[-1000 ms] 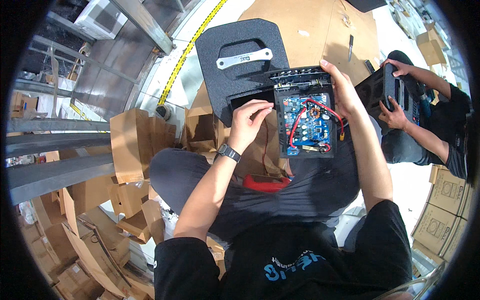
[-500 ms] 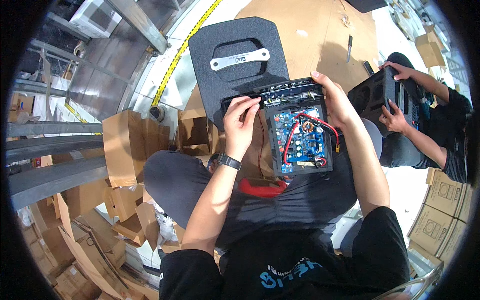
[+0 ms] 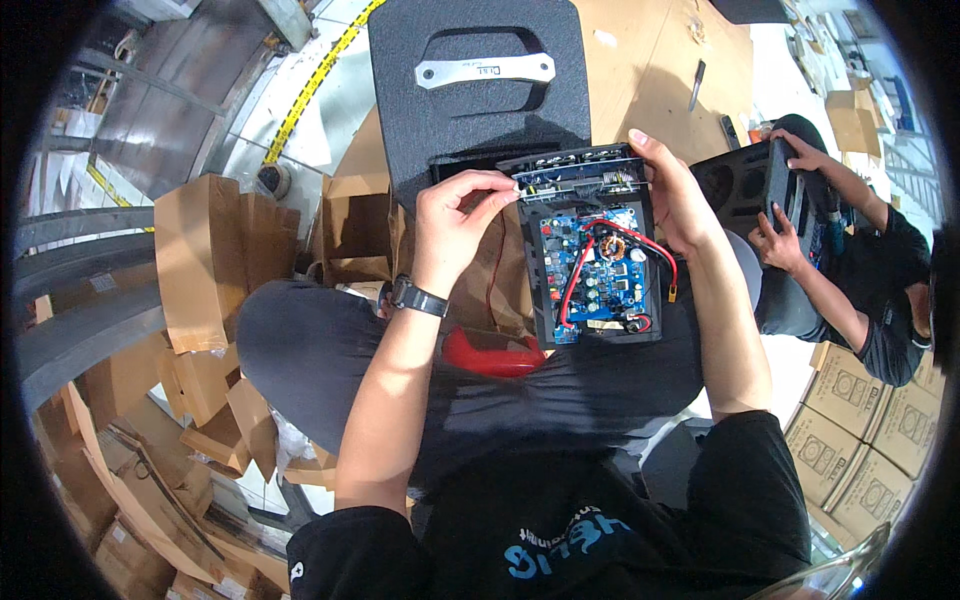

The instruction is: The person sits on the floor and works on an open electronic device, inserting a small black module into a slot on the circuit board. They then use an orange-handled tool to apply a substance to a component on the board. The device remains open on their lap during the process.

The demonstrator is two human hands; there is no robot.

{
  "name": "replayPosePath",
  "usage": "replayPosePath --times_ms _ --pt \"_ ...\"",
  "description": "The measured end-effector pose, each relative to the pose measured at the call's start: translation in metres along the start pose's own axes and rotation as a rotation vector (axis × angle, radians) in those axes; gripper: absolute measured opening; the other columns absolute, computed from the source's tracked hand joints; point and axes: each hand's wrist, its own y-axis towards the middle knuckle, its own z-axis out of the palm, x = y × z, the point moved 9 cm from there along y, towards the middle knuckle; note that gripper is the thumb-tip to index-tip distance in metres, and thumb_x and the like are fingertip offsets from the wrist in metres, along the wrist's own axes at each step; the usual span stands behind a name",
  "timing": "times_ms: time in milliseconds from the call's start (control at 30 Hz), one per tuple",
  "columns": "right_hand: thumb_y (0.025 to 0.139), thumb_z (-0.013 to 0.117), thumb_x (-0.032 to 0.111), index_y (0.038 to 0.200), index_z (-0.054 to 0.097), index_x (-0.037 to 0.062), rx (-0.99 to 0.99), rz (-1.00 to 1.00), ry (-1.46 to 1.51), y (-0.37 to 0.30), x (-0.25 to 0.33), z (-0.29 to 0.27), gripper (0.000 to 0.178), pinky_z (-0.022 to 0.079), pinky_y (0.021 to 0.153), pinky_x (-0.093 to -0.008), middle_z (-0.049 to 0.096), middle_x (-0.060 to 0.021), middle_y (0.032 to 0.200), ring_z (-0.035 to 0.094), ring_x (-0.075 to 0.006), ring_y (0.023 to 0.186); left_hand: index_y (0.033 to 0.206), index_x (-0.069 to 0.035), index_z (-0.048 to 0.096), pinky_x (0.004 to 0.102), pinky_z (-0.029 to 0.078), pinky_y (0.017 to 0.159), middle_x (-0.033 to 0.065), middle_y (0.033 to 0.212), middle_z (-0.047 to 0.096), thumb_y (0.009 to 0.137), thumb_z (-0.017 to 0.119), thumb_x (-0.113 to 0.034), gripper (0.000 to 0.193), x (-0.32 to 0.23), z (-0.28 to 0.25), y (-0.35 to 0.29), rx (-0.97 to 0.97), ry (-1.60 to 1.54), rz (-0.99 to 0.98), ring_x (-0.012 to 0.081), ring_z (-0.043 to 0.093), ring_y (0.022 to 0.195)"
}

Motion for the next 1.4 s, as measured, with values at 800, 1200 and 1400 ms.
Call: replayPosePath --times_ms 800,1200,1400 --pt "0.094 0.064 0.055 0.116 0.066 -0.002 -0.006 0.094 0.01 0.01 -0.017 -0.005 0.061 0.056 0.085 -0.034 0.071 -0.0137 0.107 0.069 -0.02 0.094 0.099 -0.002 0.074 0.031 0.054 0.081 0.0099 0.096 0.074 0.089 0.07 0.002 0.011 -0.018 0.007 -0.002 -0.02 0.3 0.181 0.0216 0.071 0.092" --pt "0.096 0.063 0.052 0.119 0.066 -0.0006 0.003 0.123 0.039 0.01 -0.027 -0.014 0.057 0.053 0.093 -0.036 0.072 -0.0132 0.111 0.068 -0.0208 0.101 0.095 -0.003 0.073 0.0359 0.054 0.079 0.0102 0.091 0.074 0.09 0.068 0.0 0.007 -0.02 0.012 -0.005 -0.117 0.402 0.187 0.0264 0.07 0.089" --pt "0.1 0.06 0.045 0.122 0.066 0.002 0.146 0.086 0.189 0.01 -0.015 0.003 0.048 0.047 0.103 -0.0394 0.071 -0.0126 0.119 0.066 -0.0235 0.11 0.093 -0.008 0.072 0.0434 0.053 0.083 0.0117 0.093 0.071 0.089 0.069 -0.008 0.005 -0.033 0.008 -0.007 -0.245 0.421 0.204 0.0322 0.066 0.093"
